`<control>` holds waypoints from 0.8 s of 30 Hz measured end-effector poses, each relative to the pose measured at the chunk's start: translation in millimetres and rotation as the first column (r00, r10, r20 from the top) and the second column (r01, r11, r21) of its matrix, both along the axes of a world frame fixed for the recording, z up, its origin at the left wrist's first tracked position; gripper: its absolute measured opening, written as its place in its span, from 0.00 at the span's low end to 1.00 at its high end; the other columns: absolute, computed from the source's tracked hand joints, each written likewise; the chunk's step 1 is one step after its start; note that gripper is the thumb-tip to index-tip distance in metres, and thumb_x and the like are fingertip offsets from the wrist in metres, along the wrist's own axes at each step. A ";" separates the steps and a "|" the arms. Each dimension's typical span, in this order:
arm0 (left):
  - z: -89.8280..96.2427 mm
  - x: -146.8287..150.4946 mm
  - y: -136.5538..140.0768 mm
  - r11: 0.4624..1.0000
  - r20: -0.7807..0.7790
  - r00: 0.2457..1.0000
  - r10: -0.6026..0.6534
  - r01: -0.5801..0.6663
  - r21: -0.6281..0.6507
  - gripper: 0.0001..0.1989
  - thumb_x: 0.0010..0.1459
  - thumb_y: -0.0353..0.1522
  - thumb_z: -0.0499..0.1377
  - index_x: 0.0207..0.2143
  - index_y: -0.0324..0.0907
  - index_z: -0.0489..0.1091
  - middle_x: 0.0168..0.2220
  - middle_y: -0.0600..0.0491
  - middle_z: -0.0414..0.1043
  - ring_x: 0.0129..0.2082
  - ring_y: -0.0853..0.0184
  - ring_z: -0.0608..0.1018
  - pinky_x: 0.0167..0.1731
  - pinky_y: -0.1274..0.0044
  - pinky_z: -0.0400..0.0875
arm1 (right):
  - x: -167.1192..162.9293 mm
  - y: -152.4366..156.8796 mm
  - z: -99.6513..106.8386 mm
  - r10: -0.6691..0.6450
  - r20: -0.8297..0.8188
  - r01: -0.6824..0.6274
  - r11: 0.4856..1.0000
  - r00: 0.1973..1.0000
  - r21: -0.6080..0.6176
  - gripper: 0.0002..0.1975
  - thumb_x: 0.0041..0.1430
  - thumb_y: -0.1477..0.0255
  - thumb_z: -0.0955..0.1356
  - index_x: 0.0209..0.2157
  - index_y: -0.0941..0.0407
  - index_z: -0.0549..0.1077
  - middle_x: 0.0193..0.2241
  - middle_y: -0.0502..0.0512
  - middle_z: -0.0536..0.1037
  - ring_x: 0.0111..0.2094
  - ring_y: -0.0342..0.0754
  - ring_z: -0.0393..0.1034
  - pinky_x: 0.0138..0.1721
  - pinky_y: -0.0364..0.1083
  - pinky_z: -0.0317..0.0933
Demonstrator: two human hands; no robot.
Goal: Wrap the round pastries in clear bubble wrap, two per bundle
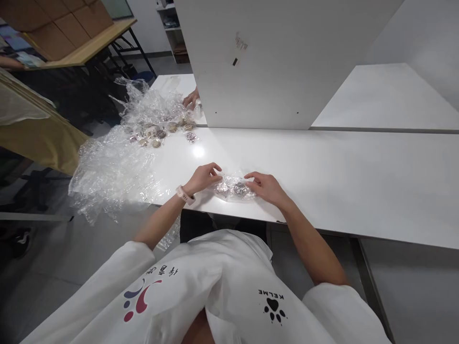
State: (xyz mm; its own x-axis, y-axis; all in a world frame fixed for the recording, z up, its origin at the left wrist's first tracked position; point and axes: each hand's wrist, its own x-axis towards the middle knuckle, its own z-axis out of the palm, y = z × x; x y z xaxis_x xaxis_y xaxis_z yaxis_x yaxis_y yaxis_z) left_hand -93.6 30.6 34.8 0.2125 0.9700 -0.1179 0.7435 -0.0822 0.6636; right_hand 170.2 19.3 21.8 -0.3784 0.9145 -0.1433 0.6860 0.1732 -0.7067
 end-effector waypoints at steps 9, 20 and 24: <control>-16.3 17.0 -63.8 0.927 -0.315 0.938 -0.145 0.240 0.289 0.33 0.54 0.25 0.55 0.64 0.35 0.59 0.68 0.37 0.54 0.71 0.48 0.53 0.68 0.53 0.47 | -9.7 -38.2 -16.4 -0.204 0.152 0.081 0.813 0.967 0.577 0.15 0.69 0.65 0.60 0.43 0.53 0.77 0.40 0.59 0.77 0.43 0.56 0.67 0.45 0.54 0.59; -26.9 62.1 -33.2 0.868 0.791 0.370 0.487 -0.100 -0.487 0.15 0.63 0.30 0.51 0.49 0.37 0.71 0.50 0.43 0.77 0.51 0.60 0.79 0.53 0.66 0.74 | -38.3 -61.7 -30.2 -0.350 -0.196 0.393 0.877 0.916 0.275 0.19 0.64 0.53 0.64 0.43 0.54 0.73 0.42 0.58 0.76 0.33 0.49 0.69 0.41 0.51 0.66; -21.1 70.9 -42.3 0.764 0.766 0.088 0.636 0.066 -0.642 0.10 0.63 0.30 0.53 0.42 0.38 0.72 0.46 0.45 0.78 0.51 0.62 0.79 0.54 0.71 0.74 | -42.8 -65.7 -31.6 -0.515 -0.414 0.572 0.820 0.751 0.017 0.26 0.58 0.50 0.68 0.49 0.53 0.70 0.50 0.60 0.73 0.39 0.49 0.71 0.43 0.51 0.69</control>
State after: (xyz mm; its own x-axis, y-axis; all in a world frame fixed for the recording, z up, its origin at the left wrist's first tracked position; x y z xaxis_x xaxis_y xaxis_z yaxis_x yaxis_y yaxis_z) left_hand -22.7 -11.7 13.7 0.2000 0.8635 -0.4630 -0.5992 0.4816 0.6395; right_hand 127.4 -46.4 -9.8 0.1913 0.9807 0.0413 0.3805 -0.0353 -0.9241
